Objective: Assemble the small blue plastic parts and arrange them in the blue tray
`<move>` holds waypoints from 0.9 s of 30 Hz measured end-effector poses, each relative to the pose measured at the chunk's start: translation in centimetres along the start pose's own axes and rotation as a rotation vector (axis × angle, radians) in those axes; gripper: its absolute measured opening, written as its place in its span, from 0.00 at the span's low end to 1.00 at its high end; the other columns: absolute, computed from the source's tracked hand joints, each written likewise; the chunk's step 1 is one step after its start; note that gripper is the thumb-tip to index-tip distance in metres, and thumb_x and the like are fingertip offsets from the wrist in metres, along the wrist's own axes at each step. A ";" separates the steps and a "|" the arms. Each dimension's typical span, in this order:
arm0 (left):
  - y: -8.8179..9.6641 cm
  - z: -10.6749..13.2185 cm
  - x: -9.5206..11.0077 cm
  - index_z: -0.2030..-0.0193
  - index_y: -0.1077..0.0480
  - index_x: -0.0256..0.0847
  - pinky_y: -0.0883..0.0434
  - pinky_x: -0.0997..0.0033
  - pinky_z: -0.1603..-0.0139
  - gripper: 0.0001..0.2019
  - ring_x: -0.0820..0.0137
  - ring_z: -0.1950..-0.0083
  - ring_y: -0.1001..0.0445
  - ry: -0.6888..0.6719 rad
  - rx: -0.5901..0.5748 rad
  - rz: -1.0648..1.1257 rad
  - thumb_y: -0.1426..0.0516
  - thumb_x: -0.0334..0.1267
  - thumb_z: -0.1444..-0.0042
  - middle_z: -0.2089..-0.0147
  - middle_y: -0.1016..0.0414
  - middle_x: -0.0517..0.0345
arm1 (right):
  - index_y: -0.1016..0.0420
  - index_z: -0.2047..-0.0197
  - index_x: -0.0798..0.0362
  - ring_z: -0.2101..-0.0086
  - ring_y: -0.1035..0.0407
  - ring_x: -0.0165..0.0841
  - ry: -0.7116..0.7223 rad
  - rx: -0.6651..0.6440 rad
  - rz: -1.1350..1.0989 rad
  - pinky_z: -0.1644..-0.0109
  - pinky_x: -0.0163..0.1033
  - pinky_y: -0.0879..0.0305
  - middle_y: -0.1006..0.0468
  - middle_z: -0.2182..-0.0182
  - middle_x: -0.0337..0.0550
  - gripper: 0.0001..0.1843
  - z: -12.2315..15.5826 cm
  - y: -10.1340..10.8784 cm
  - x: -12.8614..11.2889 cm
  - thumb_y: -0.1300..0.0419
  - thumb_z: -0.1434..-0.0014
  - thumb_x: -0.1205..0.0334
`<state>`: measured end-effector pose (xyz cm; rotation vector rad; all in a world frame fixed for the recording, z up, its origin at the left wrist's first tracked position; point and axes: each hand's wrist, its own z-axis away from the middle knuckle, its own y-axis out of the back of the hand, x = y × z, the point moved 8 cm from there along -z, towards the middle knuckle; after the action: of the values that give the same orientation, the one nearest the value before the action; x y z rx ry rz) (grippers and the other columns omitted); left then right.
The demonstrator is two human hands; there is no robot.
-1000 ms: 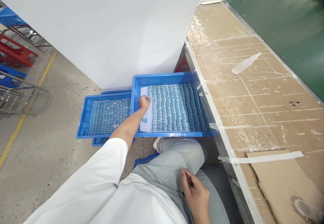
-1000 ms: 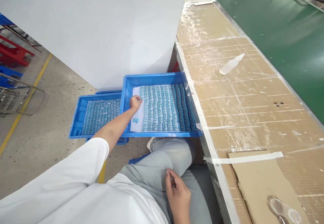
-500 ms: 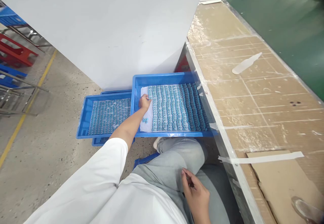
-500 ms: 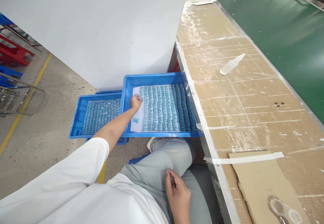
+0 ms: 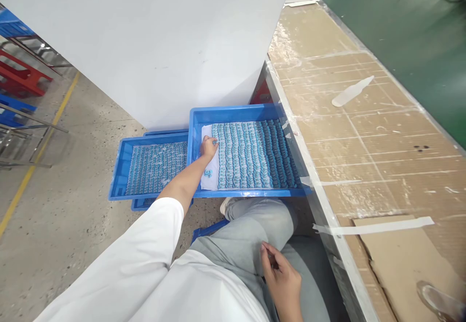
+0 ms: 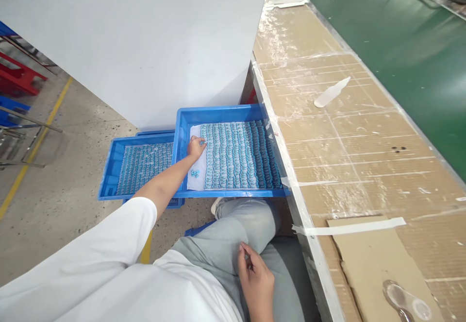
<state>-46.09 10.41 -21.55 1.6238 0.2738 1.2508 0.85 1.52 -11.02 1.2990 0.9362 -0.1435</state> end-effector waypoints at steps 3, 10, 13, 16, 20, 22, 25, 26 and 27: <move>-0.2 0.0 -0.2 0.59 0.25 0.47 0.32 0.69 0.52 0.07 0.68 0.54 0.28 0.000 0.000 -0.011 0.40 0.39 0.46 0.53 0.31 0.55 | 0.20 0.61 0.56 0.77 0.26 0.30 -0.003 0.009 -0.003 0.69 0.30 0.29 0.18 0.71 0.46 0.21 -0.1 0.1 -0.1 0.45 0.38 0.48; -0.3 -0.1 -0.3 0.57 0.25 0.45 0.33 0.69 0.52 0.09 0.67 0.54 0.28 0.000 0.002 -0.020 0.40 0.40 0.45 0.52 0.31 0.54 | 0.20 0.60 0.56 0.77 0.26 0.30 -0.024 -0.015 0.000 0.70 0.30 0.30 0.19 0.72 0.45 0.20 0.1 -0.2 0.4 0.45 0.38 0.49; -0.1 0.0 -0.2 0.55 0.25 0.44 0.33 0.70 0.52 0.10 0.68 0.54 0.28 -0.010 -0.001 -0.017 0.40 0.39 0.45 0.52 0.31 0.53 | 0.20 0.59 0.55 0.77 0.27 0.29 -0.016 -0.019 0.004 0.70 0.29 0.30 0.19 0.72 0.44 0.19 0.2 -0.4 0.5 0.44 0.38 0.50; 0.1 0.3 0.0 0.54 0.26 0.43 0.32 0.69 0.52 0.11 0.68 0.54 0.28 -0.020 -0.005 -0.012 0.40 0.37 0.45 0.52 0.30 0.53 | 0.20 0.59 0.55 0.76 0.26 0.29 0.003 -0.008 -0.005 0.69 0.29 0.30 0.18 0.71 0.44 0.19 0.1 -0.3 0.3 0.45 0.37 0.50; 0.5 0.7 0.6 0.50 0.30 0.39 0.30 0.60 0.50 0.14 0.66 0.53 0.28 -0.025 -0.003 -0.007 0.43 0.41 0.41 0.50 0.29 0.51 | 0.20 0.60 0.55 0.77 0.26 0.30 0.008 0.002 -0.011 0.69 0.30 0.30 0.18 0.71 0.45 0.20 0.0 -0.1 -0.2 0.45 0.37 0.49; 1.0 0.7 1.1 0.48 0.32 0.37 0.30 0.57 0.49 0.16 0.65 0.51 0.28 -0.020 0.005 -0.009 0.44 0.42 0.40 0.50 0.28 0.50 | 0.20 0.60 0.56 0.77 0.26 0.29 0.008 0.005 -0.010 0.69 0.30 0.30 0.18 0.71 0.45 0.20 0.0 0.1 -0.3 0.45 0.37 0.49; 2.4 0.3 1.8 0.44 0.34 0.37 0.33 0.61 0.45 0.18 0.65 0.48 0.29 -0.006 0.009 -0.021 0.45 0.36 0.41 0.50 0.28 0.49 | 0.20 0.60 0.56 0.77 0.26 0.29 0.012 0.009 0.000 0.69 0.30 0.30 0.18 0.70 0.45 0.20 0.2 0.4 -0.2 0.45 0.37 0.49; 2.9 0.1 2.0 0.44 0.34 0.37 0.34 0.64 0.44 0.18 0.66 0.47 0.29 -0.002 -0.006 -0.029 0.45 0.34 0.41 0.49 0.27 0.49 | 0.20 0.60 0.56 0.77 0.26 0.29 0.012 0.013 0.005 0.69 0.29 0.30 0.18 0.70 0.45 0.20 0.3 0.4 -0.1 0.45 0.37 0.49; 3.3 0.1 2.0 0.44 0.33 0.37 0.34 0.66 0.44 0.18 0.66 0.48 0.29 -0.001 -0.037 -0.036 0.46 0.33 0.41 0.49 0.27 0.49 | 0.20 0.60 0.56 0.77 0.26 0.29 0.011 0.015 0.009 0.69 0.29 0.30 0.18 0.70 0.45 0.20 0.4 0.5 0.0 0.45 0.37 0.49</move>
<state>-46.37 10.25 -17.72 1.5818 0.2768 1.2210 1.32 1.35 -10.67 1.3188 0.9402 -0.1362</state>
